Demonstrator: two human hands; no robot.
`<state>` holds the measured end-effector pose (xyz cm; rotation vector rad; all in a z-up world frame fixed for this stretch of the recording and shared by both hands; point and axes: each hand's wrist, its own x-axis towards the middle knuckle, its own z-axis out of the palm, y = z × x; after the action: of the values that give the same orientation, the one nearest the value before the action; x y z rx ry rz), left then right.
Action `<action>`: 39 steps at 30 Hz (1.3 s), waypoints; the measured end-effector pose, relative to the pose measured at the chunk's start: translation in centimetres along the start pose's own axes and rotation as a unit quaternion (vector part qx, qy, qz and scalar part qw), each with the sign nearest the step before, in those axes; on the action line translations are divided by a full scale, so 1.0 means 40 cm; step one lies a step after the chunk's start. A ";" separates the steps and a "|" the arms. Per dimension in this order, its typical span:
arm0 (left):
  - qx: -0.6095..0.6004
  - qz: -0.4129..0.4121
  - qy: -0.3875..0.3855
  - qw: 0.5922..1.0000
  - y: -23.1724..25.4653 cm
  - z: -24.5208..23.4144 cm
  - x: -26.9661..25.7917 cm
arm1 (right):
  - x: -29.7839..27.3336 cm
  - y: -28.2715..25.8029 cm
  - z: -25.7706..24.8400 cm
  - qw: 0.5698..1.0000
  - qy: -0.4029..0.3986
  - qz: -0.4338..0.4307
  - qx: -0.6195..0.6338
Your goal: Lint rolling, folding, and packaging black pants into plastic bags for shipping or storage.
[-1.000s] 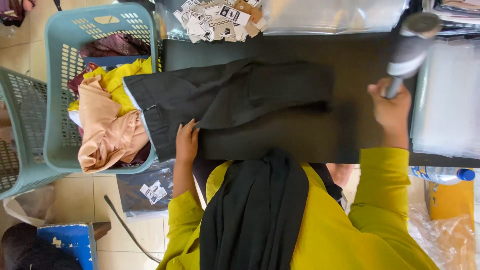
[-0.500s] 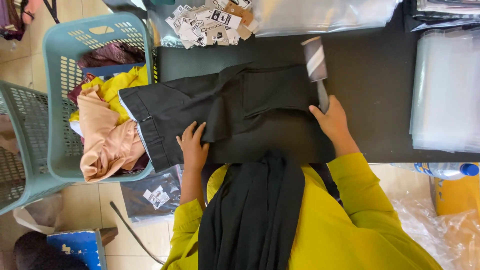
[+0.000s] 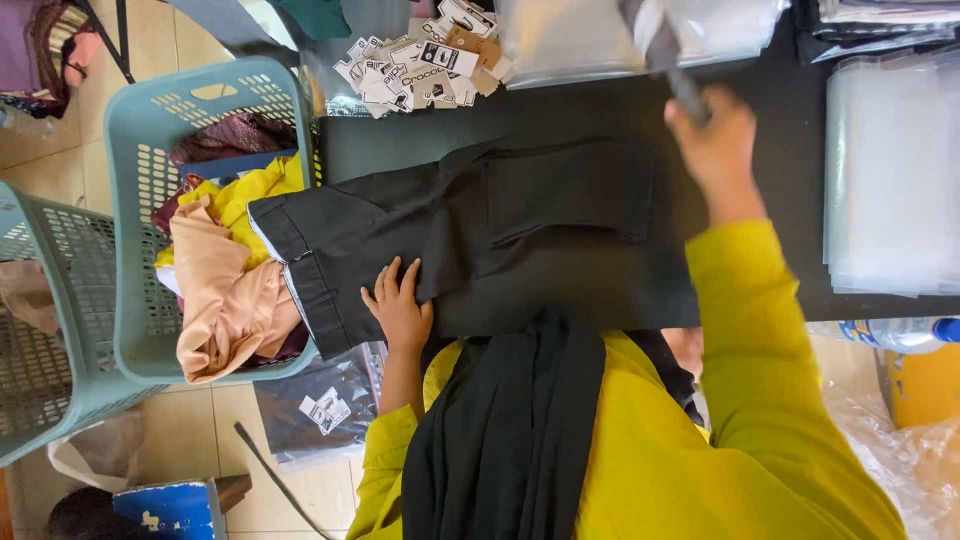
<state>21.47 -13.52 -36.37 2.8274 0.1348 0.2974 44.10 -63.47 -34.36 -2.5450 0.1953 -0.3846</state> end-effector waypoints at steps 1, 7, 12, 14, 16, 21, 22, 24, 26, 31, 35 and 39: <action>0.000 0.001 -0.001 1.000 0.001 0.003 -0.005 | 0.058 0.007 -0.011 1.000 0.000 0.001 0.000; 0.007 -0.020 0.024 0.999 0.004 0.004 -0.001 | 0.124 -0.153 -0.149 0.985 0.170 -0.041 0.012; 0.009 -0.008 0.032 0.999 0.013 0.002 -0.004 | -0.131 -0.349 -0.166 0.914 -0.320 -0.083 0.234; 0.011 -0.007 0.031 0.999 0.013 0.006 -0.006 | -0.184 -0.328 -0.106 0.924 -0.327 -0.083 0.178; 0.014 -0.008 0.032 0.999 0.010 0.011 -0.003 | -0.209 -0.295 -0.055 0.931 -0.334 -0.084 0.123; 0.016 0.014 0.044 0.999 -0.020 0.031 -0.012 | -0.155 -0.134 0.000 0.935 -0.189 -0.025 0.300; 0.014 0.014 0.041 0.999 -0.022 0.037 -0.012 | -0.130 -0.080 -0.008 0.935 -0.190 -0.023 0.298; 0.008 0.002 0.065 0.998 -0.026 0.049 -0.015 | -0.082 0.027 -0.023 0.940 -0.205 -0.086 0.258; 0.012 0.005 0.068 0.998 -0.021 0.045 -0.019 | -0.056 0.145 -0.049 0.940 -0.215 -0.134 0.228; 0.016 0.017 0.089 0.996 -0.013 0.040 -0.011 | -0.063 0.248 -0.054 0.922 -0.230 -0.279 0.139; 0.016 0.017 0.100 0.995 -0.003 0.034 -0.013 | -0.109 0.275 -0.034 0.874 -0.248 -0.415 0.047; 0.015 0.019 0.106 0.994 -0.005 0.035 -0.012 | -0.081 0.412 -0.043 0.800 -0.259 -0.539 -0.043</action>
<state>21.31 -13.77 -37.82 2.8235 0.1305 0.6094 39.51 -77.42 -42.70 -2.4699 -1.5121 -0.0442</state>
